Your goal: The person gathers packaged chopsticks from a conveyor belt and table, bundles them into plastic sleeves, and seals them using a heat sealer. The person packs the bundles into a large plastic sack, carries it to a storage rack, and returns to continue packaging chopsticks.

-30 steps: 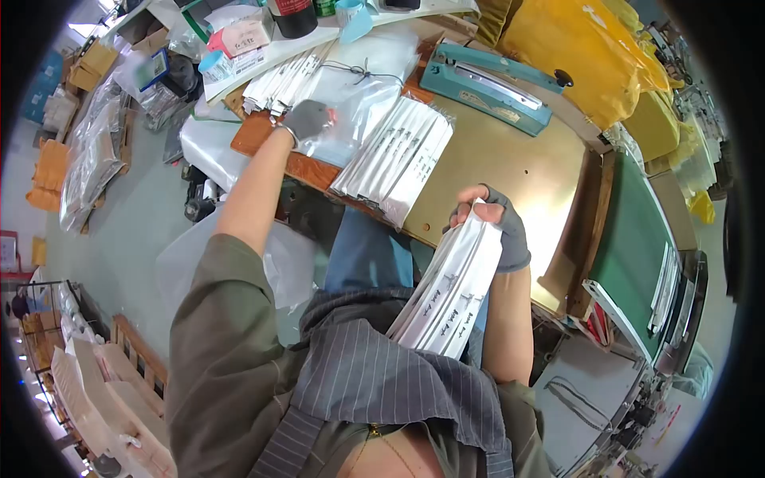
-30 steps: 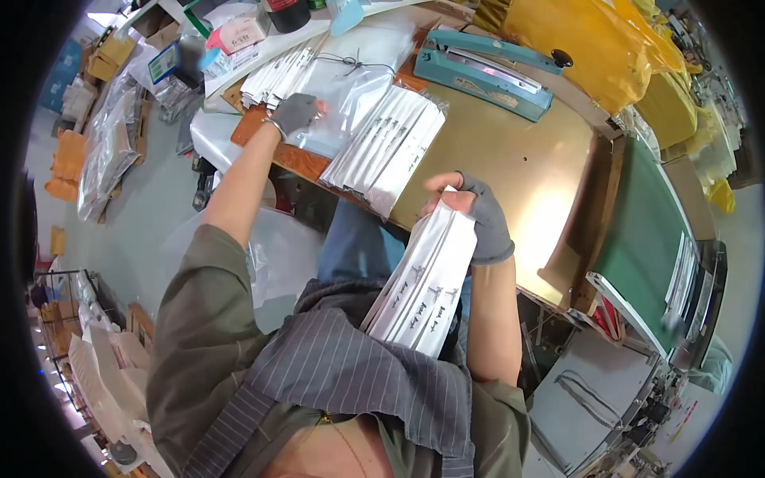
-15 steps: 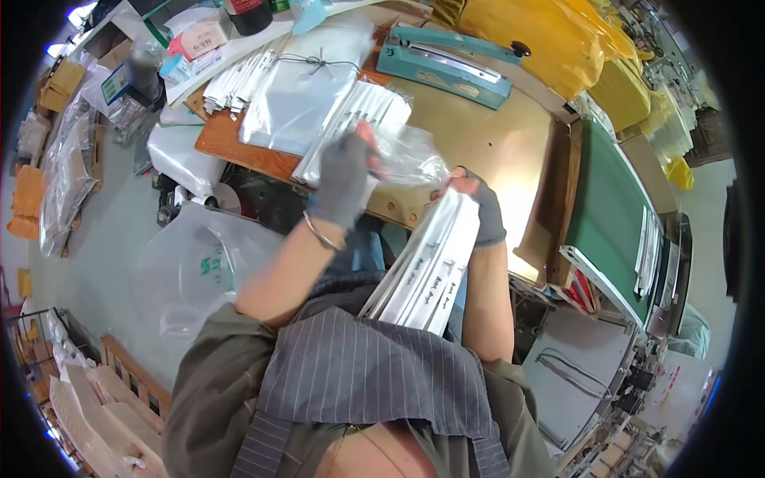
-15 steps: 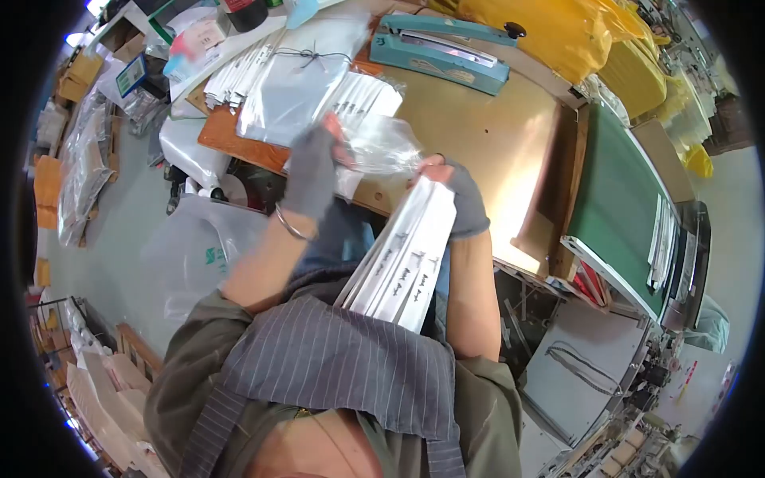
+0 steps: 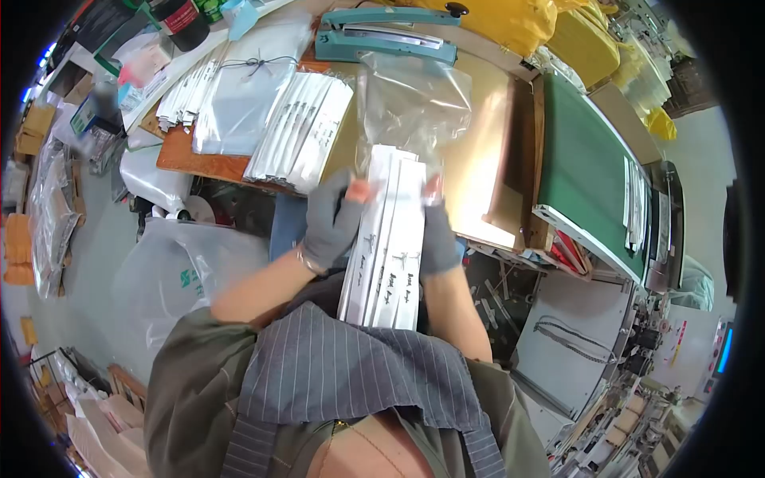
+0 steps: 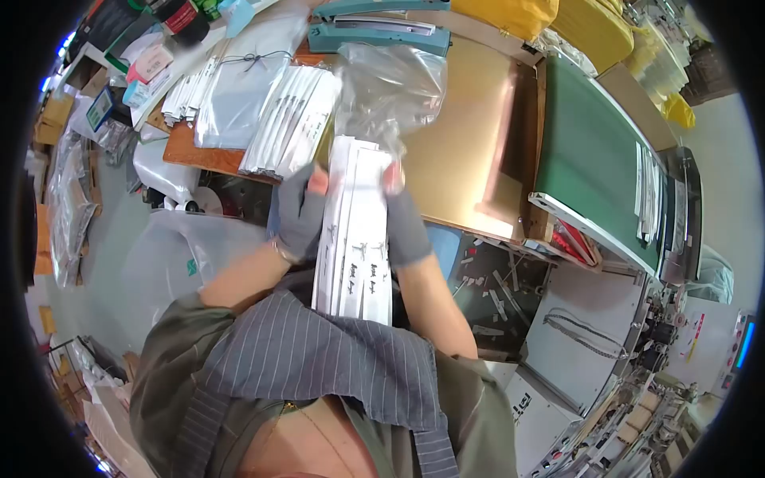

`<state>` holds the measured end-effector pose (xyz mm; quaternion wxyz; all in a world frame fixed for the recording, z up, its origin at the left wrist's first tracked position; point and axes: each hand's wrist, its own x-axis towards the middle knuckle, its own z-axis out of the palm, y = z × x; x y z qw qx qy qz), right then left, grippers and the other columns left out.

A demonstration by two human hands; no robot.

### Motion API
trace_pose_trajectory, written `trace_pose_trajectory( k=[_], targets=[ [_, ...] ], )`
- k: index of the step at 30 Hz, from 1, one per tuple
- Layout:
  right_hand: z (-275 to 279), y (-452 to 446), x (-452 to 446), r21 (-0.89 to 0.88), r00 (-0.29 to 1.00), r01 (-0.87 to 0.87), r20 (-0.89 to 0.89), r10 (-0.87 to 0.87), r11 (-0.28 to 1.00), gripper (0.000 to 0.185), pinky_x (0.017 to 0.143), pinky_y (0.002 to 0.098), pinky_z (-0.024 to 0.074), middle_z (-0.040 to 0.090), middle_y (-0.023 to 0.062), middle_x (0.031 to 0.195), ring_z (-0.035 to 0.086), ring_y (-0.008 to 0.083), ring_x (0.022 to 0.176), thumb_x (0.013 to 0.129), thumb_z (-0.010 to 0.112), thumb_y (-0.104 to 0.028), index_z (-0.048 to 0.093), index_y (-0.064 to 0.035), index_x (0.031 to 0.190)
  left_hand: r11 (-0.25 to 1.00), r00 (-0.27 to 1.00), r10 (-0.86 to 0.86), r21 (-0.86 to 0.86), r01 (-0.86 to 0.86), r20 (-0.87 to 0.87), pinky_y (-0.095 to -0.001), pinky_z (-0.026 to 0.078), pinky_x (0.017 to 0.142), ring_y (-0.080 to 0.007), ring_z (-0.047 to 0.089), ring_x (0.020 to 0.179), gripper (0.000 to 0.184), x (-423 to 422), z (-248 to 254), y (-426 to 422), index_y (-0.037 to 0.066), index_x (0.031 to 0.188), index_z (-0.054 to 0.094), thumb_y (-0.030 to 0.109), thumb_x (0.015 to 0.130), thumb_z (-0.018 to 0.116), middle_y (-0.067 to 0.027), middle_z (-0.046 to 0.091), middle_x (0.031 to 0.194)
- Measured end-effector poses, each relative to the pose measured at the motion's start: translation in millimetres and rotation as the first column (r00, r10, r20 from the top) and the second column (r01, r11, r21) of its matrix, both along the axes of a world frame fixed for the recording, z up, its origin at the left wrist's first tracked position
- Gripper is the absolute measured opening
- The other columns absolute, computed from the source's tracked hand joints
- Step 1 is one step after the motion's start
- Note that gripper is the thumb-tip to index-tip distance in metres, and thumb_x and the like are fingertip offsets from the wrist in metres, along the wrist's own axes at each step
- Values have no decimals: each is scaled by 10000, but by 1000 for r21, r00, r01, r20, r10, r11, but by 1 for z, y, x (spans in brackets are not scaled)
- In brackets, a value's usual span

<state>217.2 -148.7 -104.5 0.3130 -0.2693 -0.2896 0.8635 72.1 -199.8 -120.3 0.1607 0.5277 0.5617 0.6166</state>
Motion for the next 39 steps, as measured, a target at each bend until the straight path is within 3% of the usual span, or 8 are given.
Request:
trace_pose_trajectory(
  k=[7, 13, 15, 17, 20, 23, 31, 39],
  targets=[
    [-42, -53, 73, 497, 653, -340, 736, -180, 799, 398, 634, 319, 457, 634, 139, 775, 588, 115, 698, 855, 579, -311, 576, 18, 1079, 693, 697, -688, -469, 547, -203, -327, 368, 479, -278, 469, 511, 353, -11, 13, -56, 63, 617, 476, 309, 762, 681, -88, 489, 588],
    [61, 35, 32, 986, 476, -161, 31, -879, -52, 99, 540, 299, 452, 571, 118, 665, 562, 173, 539, 797, 587, -102, 554, -20, 842, 959, 862, -202, -274, 77, -464, -364, 450, 563, -299, 601, 643, 166, -34, 92, 82, 119, 869, 550, 252, 790, 611, -109, 604, 686],
    [72, 86, 41, 791, 334, -612, 232, -914, -23, 76, 517, 319, 449, 548, 110, 636, 566, 164, 527, 804, 549, -106, 556, -41, 841, 996, 533, -94, -86, 40, -841, -339, 463, 628, -280, 602, 683, 211, -70, 75, 129, 71, 905, 575, 261, 817, 569, -99, 586, 674],
    [84, 129, 55, 723, 321, -691, 299, -899, -6, 93, 521, 332, 449, 539, 98, 594, 563, 163, 522, 810, 508, -119, 559, -51, 848, 386, 661, -714, -917, 98, -230, -378, 466, 660, -318, 590, 724, 263, -50, 130, 140, 61, 836, 587, 318, 838, 528, -110, 587, 683],
    [125, 136, 59, 931, 427, -228, 357, -831, 283, 106, 512, 291, 426, 535, 72, 558, 533, 154, 497, 789, 481, -105, 558, -41, 821, 986, 532, -165, -149, 72, -831, -375, 476, 669, -276, 613, 676, 311, -48, 135, 152, 47, 766, 588, 329, 856, 492, -116, 602, 695],
    [113, 163, 61, 736, 221, -554, 581, -783, 390, 109, 474, 252, 401, 516, 36, 553, 525, 116, 499, 803, 474, -120, 554, -45, 798, 999, 392, -24, -32, -15, -920, -348, 477, 676, -226, 590, 562, 332, -39, 121, 170, 37, 738, 567, 315, 878, 450, -114, 597, 667],
    [130, 162, 79, 562, 484, -330, 791, -375, 759, 119, 486, 227, 430, 584, 31, 675, 583, 118, 561, 802, 519, -136, 551, -50, 877, 836, 745, -476, -505, 216, -468, -218, 447, 487, -53, 530, 486, 276, -37, 148, 167, 21, 1034, 630, 203, 873, 498, -38, 608, 641],
    [141, 118, 31, 740, 516, -639, 210, -830, -210, 348, 566, 284, 445, 629, 11, 742, 582, 137, 653, 822, 645, -323, 537, -8, 924, 822, 866, -500, -312, 476, 5, -221, 469, 539, -67, 570, 524, 187, -24, 211, 114, -23, 931, 635, 128, 821, 613, -42, 611, 675]
  ],
)
